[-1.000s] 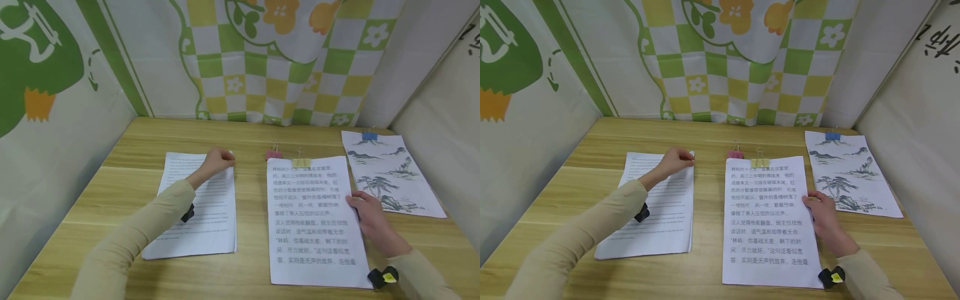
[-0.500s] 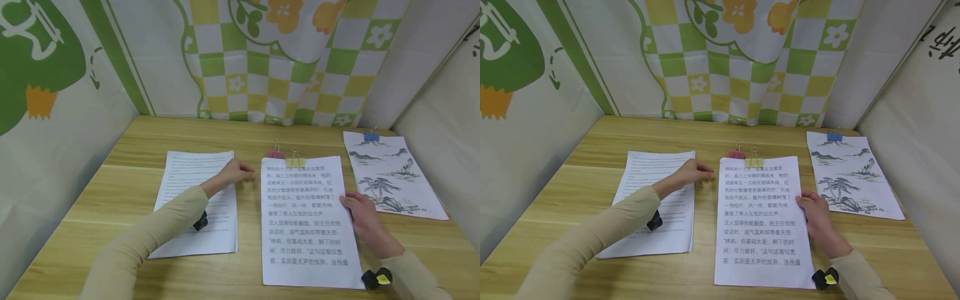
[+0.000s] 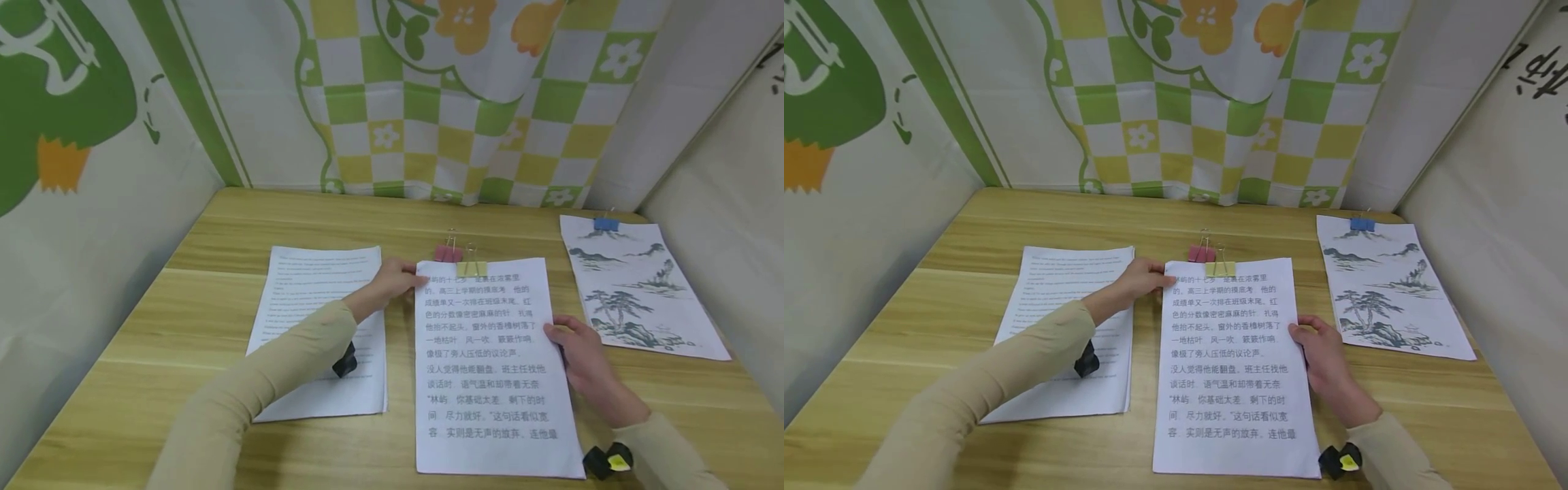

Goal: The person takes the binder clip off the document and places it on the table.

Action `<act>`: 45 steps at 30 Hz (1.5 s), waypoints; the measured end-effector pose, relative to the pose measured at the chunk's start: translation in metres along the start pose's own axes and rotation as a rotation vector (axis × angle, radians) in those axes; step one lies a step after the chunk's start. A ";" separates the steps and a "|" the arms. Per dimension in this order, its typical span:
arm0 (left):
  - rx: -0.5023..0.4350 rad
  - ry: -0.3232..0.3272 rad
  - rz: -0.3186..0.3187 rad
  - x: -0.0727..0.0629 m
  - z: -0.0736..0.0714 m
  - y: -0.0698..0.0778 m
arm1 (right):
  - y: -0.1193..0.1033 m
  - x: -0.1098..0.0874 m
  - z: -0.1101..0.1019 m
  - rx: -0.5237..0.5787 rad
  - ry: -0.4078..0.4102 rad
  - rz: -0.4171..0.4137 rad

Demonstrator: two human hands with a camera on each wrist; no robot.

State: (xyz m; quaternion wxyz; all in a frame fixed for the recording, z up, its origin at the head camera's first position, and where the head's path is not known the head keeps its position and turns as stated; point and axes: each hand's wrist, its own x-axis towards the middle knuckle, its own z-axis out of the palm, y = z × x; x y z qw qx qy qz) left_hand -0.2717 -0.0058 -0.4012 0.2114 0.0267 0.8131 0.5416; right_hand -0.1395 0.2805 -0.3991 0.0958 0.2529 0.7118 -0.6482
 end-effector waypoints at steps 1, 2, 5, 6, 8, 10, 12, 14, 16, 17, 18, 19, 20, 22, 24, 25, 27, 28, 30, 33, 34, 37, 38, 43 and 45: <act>-0.011 0.004 -0.004 0.000 0.001 0.000 | 0.000 0.000 0.000 -0.003 0.000 -0.003; -0.018 0.009 -0.006 0.000 0.001 0.000 | 0.000 -0.001 0.001 -0.004 0.001 -0.007; -0.040 0.017 -0.017 -0.001 0.002 0.001 | 0.001 -0.001 0.001 -0.011 0.006 -0.012; -0.048 0.020 -0.023 -0.001 0.002 0.002 | 0.001 -0.001 0.001 -0.014 0.007 -0.013; -0.059 0.025 -0.030 0.000 0.002 0.002 | 0.001 0.000 0.002 -0.020 0.005 -0.011; -0.061 0.030 -0.031 0.000 0.002 0.001 | 0.001 0.000 0.002 -0.027 0.001 -0.008; -0.064 0.031 -0.030 0.001 0.003 0.000 | 0.001 0.000 0.002 -0.035 -0.002 -0.004; -0.065 0.033 -0.026 0.001 0.003 0.000 | 0.001 0.001 0.001 -0.044 0.000 0.000; -0.066 0.035 -0.023 0.000 0.003 -0.001 | -0.001 0.002 0.001 -0.065 0.013 -0.001; -0.068 0.036 -0.022 0.000 0.003 -0.001 | -0.001 0.004 0.000 -0.074 0.022 -0.004; -0.069 0.038 -0.018 0.000 0.003 -0.001 | -0.001 0.005 -0.001 -0.090 0.029 -0.012; -0.070 0.039 -0.018 0.000 0.003 -0.001 | -0.002 0.007 -0.001 -0.106 0.040 -0.018; -0.070 0.040 -0.017 -0.001 0.003 -0.001 | -0.003 0.009 -0.002 -0.121 0.048 -0.024; -0.073 0.041 -0.018 -0.001 0.002 -0.001 | -0.004 0.014 -0.004 -0.162 0.056 -0.045; -0.076 0.043 -0.019 -0.001 0.002 -0.001 | -0.006 0.020 -0.005 -0.189 0.063 -0.071; -0.079 0.043 -0.023 -0.001 0.002 -0.001 | -0.008 0.022 -0.005 -0.198 0.065 -0.081; -0.086 0.041 -0.027 -0.001 0.002 0.000 | -0.013 0.029 -0.005 -0.231 0.066 -0.111; -0.090 0.041 -0.028 -0.001 0.002 0.000 | -0.016 0.032 -0.004 -0.233 0.068 -0.123; -0.095 0.045 -0.028 -0.002 0.002 0.000 | -0.021 0.040 -0.003 -0.242 0.072 -0.141; -0.100 0.054 -0.025 -0.002 0.003 0.000 | -0.030 0.051 0.003 -0.252 0.060 -0.144; -0.099 0.056 -0.021 -0.002 0.003 0.000 | -0.032 0.055 0.004 -0.247 0.053 -0.143; -0.094 0.054 -0.015 -0.003 0.004 -0.001 | -0.039 0.064 0.010 -0.226 0.039 -0.141; -0.093 0.052 -0.014 -0.003 0.005 -0.001 | -0.041 0.066 0.011 -0.220 0.037 -0.141; -0.093 0.060 -0.012 -0.003 0.004 -0.002 | -0.050 0.073 0.018 -0.221 0.038 -0.202; -0.099 0.064 -0.015 -0.003 0.003 -0.003 | -0.054 0.073 0.021 -0.241 0.040 -0.229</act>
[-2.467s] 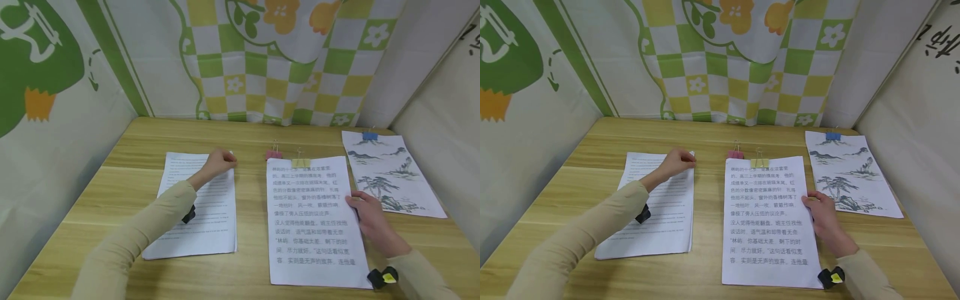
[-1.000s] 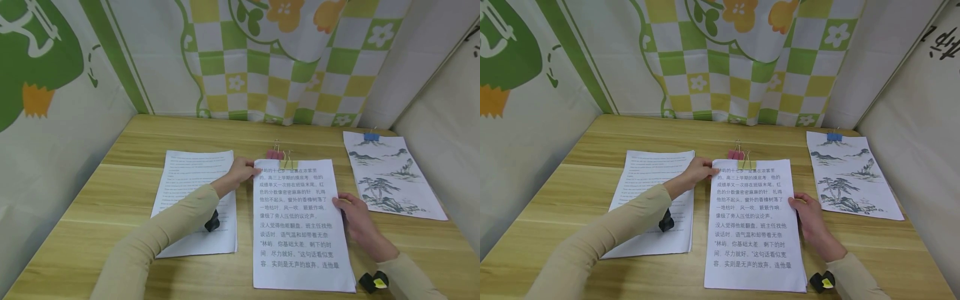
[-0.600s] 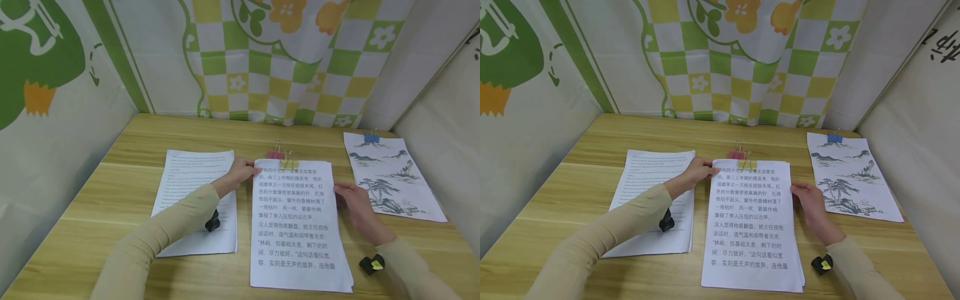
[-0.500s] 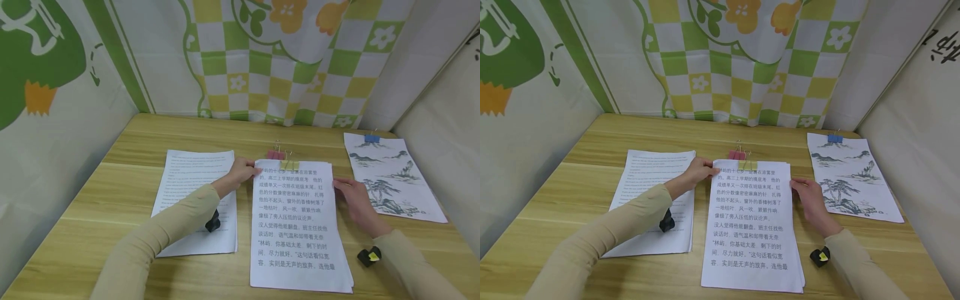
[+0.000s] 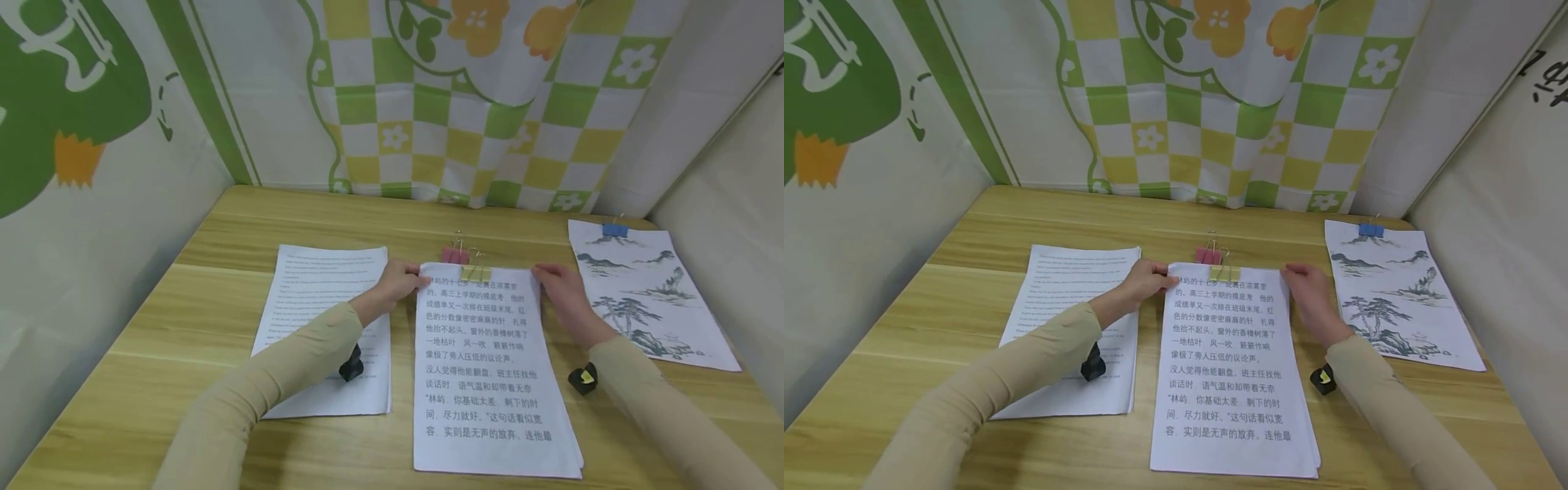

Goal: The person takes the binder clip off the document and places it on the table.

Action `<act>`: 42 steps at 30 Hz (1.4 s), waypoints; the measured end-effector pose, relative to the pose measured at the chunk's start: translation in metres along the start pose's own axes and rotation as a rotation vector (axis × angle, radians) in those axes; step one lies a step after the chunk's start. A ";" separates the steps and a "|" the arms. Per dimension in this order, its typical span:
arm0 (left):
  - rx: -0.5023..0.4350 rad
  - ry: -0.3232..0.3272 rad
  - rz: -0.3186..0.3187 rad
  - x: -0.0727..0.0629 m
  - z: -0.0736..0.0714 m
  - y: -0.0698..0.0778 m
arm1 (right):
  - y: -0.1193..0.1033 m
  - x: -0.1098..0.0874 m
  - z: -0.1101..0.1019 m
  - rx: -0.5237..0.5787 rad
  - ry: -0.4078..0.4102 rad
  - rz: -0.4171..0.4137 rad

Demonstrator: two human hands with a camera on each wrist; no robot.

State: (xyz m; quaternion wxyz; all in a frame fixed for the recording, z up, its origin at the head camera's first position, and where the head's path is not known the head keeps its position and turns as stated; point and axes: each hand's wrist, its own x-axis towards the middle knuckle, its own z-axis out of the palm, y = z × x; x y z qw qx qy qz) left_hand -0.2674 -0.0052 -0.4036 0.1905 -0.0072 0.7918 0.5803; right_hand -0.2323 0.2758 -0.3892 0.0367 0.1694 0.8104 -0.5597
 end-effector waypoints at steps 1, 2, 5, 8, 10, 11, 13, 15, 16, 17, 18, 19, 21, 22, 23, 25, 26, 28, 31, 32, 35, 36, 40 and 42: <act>-0.001 0.001 -0.003 0.000 0.000 0.000 | -0.002 0.000 0.001 -0.017 0.005 -0.009; -0.003 0.001 -0.006 0.000 0.000 0.000 | -0.004 0.001 0.001 -0.042 0.011 -0.018; -0.007 0.007 -0.020 0.000 0.000 0.001 | -0.010 0.001 0.004 -0.101 0.007 -0.047; -0.004 0.020 -0.029 0.000 0.001 0.001 | -0.015 0.003 0.008 -0.124 0.006 -0.078; -0.002 0.024 -0.031 0.000 0.001 0.000 | -0.016 0.005 0.012 -0.116 0.009 -0.099; 0.000 0.021 -0.031 0.000 0.001 0.000 | -0.018 0.005 0.014 -0.123 0.011 -0.106; 0.002 0.010 -0.027 0.000 0.001 0.001 | -0.020 0.007 0.016 -0.143 0.012 -0.116; -0.001 0.002 -0.015 0.000 0.000 0.001 | -0.023 0.010 0.020 -0.175 0.007 -0.145; -0.002 0.007 -0.009 0.000 -0.002 0.001 | -0.025 0.011 0.022 -0.187 -0.008 -0.160; -0.001 0.015 -0.004 0.000 -0.003 0.000 | -0.028 0.013 0.025 -0.195 -0.027 -0.182; -0.003 0.025 -0.003 0.000 -0.004 0.000 | -0.031 0.014 0.028 -0.201 -0.046 -0.199; -0.002 0.032 -0.006 0.000 -0.005 -0.001 | -0.033 0.015 0.032 -0.204 -0.063 -0.220; -0.006 0.032 -0.016 0.000 -0.006 -0.003 | -0.037 0.017 0.037 -0.189 -0.107 -0.242; -0.004 0.027 -0.025 0.000 -0.005 -0.004 | -0.038 0.017 0.039 -0.183 -0.130 -0.245; -0.002 0.016 -0.033 0.000 -0.004 -0.004 | -0.039 0.018 0.040 -0.180 -0.152 -0.250; 0.007 -0.005 -0.037 0.001 -0.001 -0.005 | -0.040 0.020 0.040 -0.187 -0.202 -0.252; 0.006 -0.012 -0.036 0.001 0.001 -0.005 | -0.041 0.021 0.039 -0.194 -0.230 -0.254; 0.011 -0.012 -0.034 0.002 0.004 -0.005 | -0.041 0.023 0.038 -0.210 -0.295 -0.260; 0.013 -0.005 -0.038 0.002 0.005 -0.005 | -0.043 0.027 0.037 -0.220 -0.375 -0.269; 0.015 -0.004 -0.039 0.002 0.005 -0.004 | -0.043 0.028 0.037 -0.222 -0.391 -0.269; 0.022 0.001 -0.040 0.001 0.004 -0.004 | -0.044 0.030 0.036 -0.231 -0.422 -0.273; 0.024 0.002 -0.040 0.001 0.004 -0.005 | -0.044 0.030 0.036 -0.236 -0.429 -0.275; 0.019 0.004 -0.044 -0.001 0.001 -0.005 | -0.045 0.031 0.037 -0.237 -0.459 -0.272; 0.019 0.006 -0.048 -0.001 0.000 -0.006 | -0.046 0.031 0.037 -0.241 -0.470 -0.267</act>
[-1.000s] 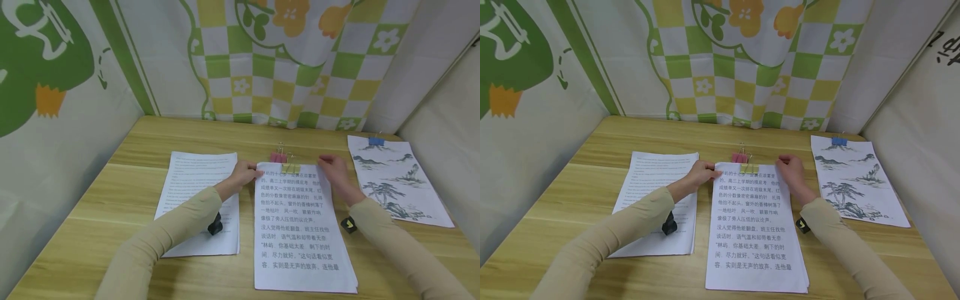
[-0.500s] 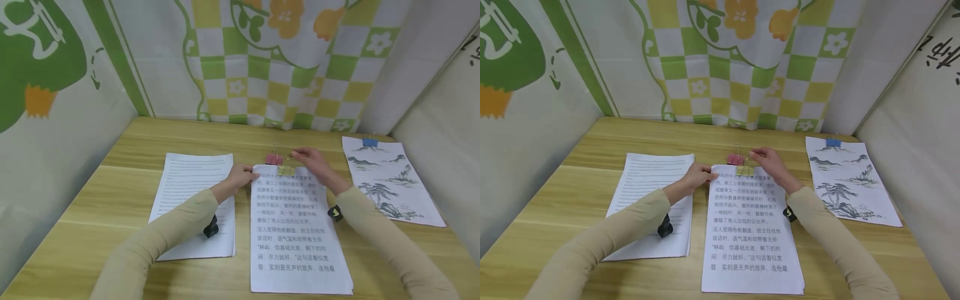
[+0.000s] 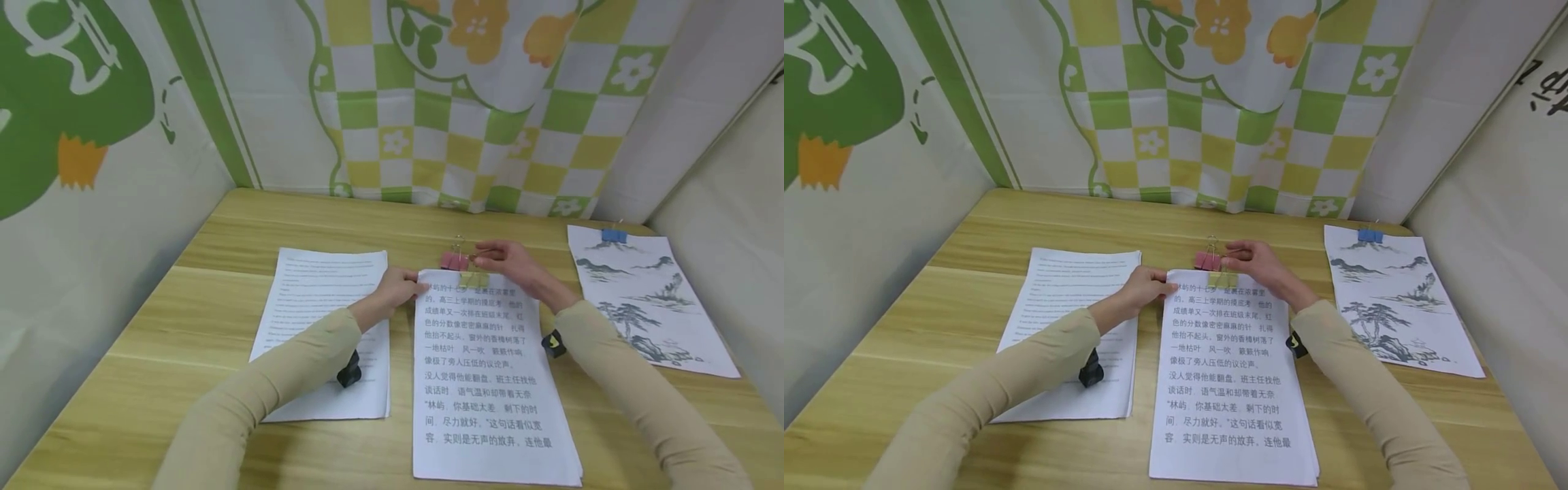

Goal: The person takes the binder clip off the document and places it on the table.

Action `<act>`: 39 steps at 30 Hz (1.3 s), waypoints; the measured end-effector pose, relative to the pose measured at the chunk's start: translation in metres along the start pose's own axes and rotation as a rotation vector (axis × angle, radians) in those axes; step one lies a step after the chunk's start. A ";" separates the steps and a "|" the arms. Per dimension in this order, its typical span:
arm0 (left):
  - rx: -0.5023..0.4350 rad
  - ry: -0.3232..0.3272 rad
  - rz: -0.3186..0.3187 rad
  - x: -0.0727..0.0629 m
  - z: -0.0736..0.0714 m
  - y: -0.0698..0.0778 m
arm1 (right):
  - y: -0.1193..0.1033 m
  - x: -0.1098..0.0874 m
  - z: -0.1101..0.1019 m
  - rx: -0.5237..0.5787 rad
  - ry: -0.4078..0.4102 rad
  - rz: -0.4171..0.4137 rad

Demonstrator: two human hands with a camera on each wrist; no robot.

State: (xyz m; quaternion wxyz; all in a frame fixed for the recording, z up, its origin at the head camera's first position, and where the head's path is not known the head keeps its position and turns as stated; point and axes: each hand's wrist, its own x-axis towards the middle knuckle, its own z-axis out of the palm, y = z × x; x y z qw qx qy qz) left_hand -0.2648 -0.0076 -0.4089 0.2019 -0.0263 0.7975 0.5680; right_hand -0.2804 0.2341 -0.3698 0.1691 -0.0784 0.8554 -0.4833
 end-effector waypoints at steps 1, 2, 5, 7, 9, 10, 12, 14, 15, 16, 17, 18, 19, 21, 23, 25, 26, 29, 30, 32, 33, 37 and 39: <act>0.001 0.003 0.001 0.000 -0.001 0.001 | -0.001 0.000 -0.001 -0.005 -0.001 0.000; 0.000 0.006 0.005 0.000 -0.001 0.002 | -0.002 0.000 -0.001 -0.011 0.003 0.003; -0.007 0.014 0.025 0.000 0.000 0.002 | -0.001 0.000 -0.001 -0.036 0.017 -0.001; -0.018 0.009 0.034 -0.001 0.002 -0.001 | 0.003 -0.002 0.000 -0.055 0.023 0.003; -0.025 -0.006 0.028 -0.002 0.006 -0.006 | 0.007 -0.005 0.003 -0.068 0.020 0.016; -0.027 -0.013 0.020 -0.003 0.007 -0.008 | 0.010 -0.007 0.005 -0.071 0.013 0.016; -0.027 -0.021 0.003 -0.004 0.010 -0.013 | 0.014 -0.010 0.008 -0.067 0.006 0.018; -0.027 -0.023 0.000 -0.004 0.012 -0.017 | 0.017 -0.011 0.011 -0.048 0.007 0.014; -0.029 -0.022 0.005 -0.004 0.012 -0.017 | 0.019 -0.012 0.011 -0.040 0.010 0.006; -0.029 -0.020 0.011 -0.004 0.012 -0.018 | 0.019 -0.012 0.011 -0.033 0.015 -0.002; -0.031 -0.018 0.019 -0.004 0.012 -0.017 | 0.020 -0.012 0.011 -0.028 0.022 -0.007; -0.032 -0.018 0.026 -0.003 0.012 -0.017 | 0.020 -0.012 0.011 -0.024 0.027 -0.011; -0.034 -0.019 0.032 -0.003 0.012 -0.016 | 0.019 -0.011 0.010 -0.021 0.031 -0.014; -0.033 -0.018 0.036 -0.002 0.011 -0.013 | 0.018 -0.011 0.009 -0.017 0.037 -0.021; -0.030 -0.015 0.037 0.000 0.010 -0.010 | 0.017 -0.009 0.007 -0.004 0.040 -0.028; -0.026 -0.010 0.037 0.001 0.009 -0.007 | 0.016 -0.008 0.005 0.006 0.048 -0.038; -0.022 -0.006 0.038 0.002 0.009 -0.006 | 0.015 -0.007 0.004 0.011 0.057 -0.043; -0.012 -0.002 0.041 0.002 0.008 -0.003 | 0.015 -0.005 0.002 0.027 0.089 -0.049; -0.008 -0.001 0.044 0.002 0.008 -0.004 | 0.015 -0.004 0.002 0.027 0.104 -0.048; -0.005 -0.002 0.050 0.002 0.008 -0.004 | 0.015 -0.004 0.001 0.034 0.128 -0.044; -0.006 -0.004 0.051 0.002 0.007 -0.005 | 0.015 -0.004 0.001 0.037 0.137 -0.040; -0.004 0.003 0.055 0.002 0.006 -0.007 | 0.015 -0.003 0.000 0.051 0.158 -0.039; -0.001 0.005 0.055 0.001 0.006 -0.008 | 0.014 -0.002 0.000 0.077 0.167 -0.039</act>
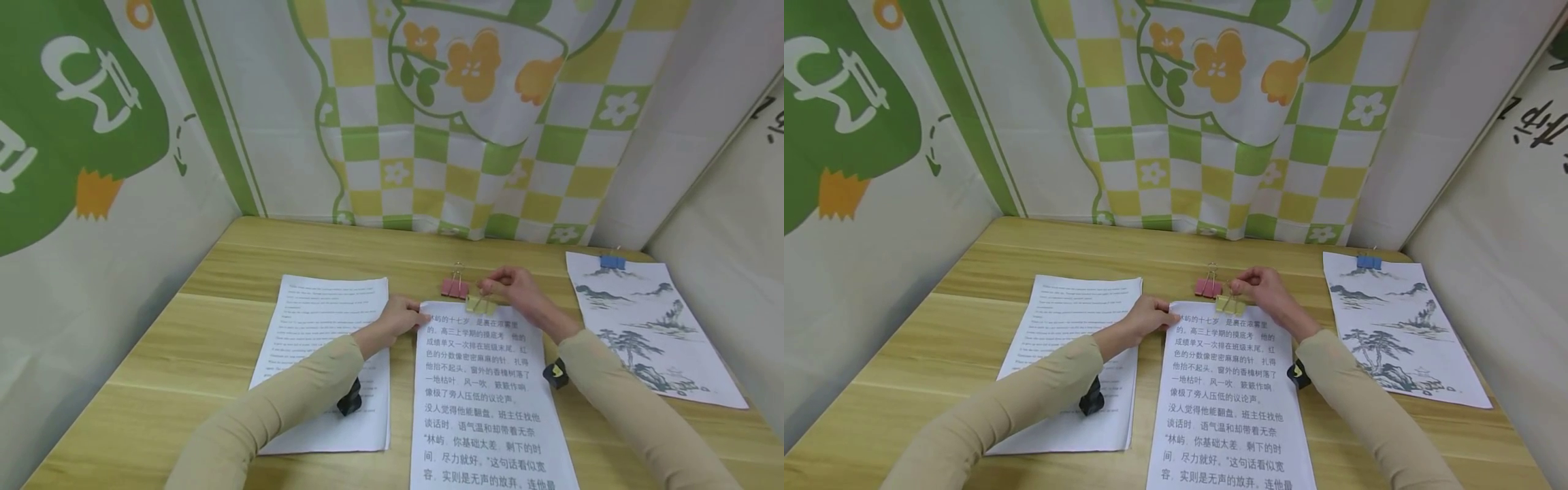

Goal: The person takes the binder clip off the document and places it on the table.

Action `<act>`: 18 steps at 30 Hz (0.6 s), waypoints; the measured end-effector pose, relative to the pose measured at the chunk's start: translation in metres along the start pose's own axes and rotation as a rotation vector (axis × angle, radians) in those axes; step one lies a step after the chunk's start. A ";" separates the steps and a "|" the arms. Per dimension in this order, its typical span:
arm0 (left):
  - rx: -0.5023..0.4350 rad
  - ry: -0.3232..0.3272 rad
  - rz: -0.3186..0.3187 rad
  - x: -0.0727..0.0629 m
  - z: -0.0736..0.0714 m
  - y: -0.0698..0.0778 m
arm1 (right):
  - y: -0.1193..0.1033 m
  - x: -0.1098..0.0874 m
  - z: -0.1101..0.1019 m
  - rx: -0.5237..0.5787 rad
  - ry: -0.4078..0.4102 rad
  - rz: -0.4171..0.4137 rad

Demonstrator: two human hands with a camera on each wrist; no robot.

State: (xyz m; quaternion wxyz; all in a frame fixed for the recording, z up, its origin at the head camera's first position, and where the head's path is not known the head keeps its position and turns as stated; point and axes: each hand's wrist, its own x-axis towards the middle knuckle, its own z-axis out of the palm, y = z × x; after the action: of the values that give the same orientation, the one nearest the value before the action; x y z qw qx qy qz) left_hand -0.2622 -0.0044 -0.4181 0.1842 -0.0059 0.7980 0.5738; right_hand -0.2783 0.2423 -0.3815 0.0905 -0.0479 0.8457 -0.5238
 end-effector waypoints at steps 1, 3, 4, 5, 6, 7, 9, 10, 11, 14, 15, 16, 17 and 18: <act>0.003 0.002 0.001 0.000 0.000 0.000 | 0.000 0.000 0.000 0.017 0.005 0.001; 0.008 0.004 0.000 0.000 0.000 0.000 | -0.001 0.001 -0.002 0.042 0.011 0.000; 0.009 0.005 -0.002 0.000 0.000 0.000 | -0.002 0.002 -0.002 0.058 0.014 0.001; 0.012 0.006 -0.002 0.000 0.000 0.000 | -0.002 0.002 -0.003 0.069 0.021 0.003; 0.017 0.008 -0.002 0.000 0.000 0.000 | -0.003 0.003 -0.003 0.073 0.025 0.002; 0.021 0.010 -0.002 0.000 0.000 0.000 | -0.003 0.004 -0.004 0.073 0.033 0.002; 0.023 0.012 -0.004 0.001 0.000 0.000 | -0.004 0.006 -0.006 0.067 0.050 0.004; 0.024 0.015 -0.004 0.001 0.000 0.000 | -0.004 0.008 -0.007 0.060 0.060 0.006; 0.026 0.016 -0.003 0.001 0.000 0.000 | -0.004 0.009 -0.008 0.049 0.068 0.009; 0.027 0.019 -0.007 0.001 0.000 -0.001 | -0.002 0.015 -0.011 0.036 0.085 0.031; 0.030 0.020 -0.007 0.001 0.000 -0.001 | -0.001 0.017 -0.012 0.024 0.090 0.037; 0.032 0.021 -0.007 0.001 0.000 -0.001 | 0.000 0.019 -0.012 0.015 0.097 0.045; 0.033 0.020 -0.007 0.000 0.000 -0.001 | 0.001 0.021 -0.013 0.004 0.098 0.054; 0.035 0.020 -0.006 0.000 0.000 -0.001 | 0.003 0.022 -0.013 0.001 0.100 0.065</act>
State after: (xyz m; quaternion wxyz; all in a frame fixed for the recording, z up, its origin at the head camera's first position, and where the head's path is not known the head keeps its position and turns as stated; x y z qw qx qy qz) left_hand -0.2617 -0.0042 -0.4186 0.1783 -0.0108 0.8097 0.5590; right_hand -0.3029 0.2513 -0.3802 0.0648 0.0058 0.8500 -0.5227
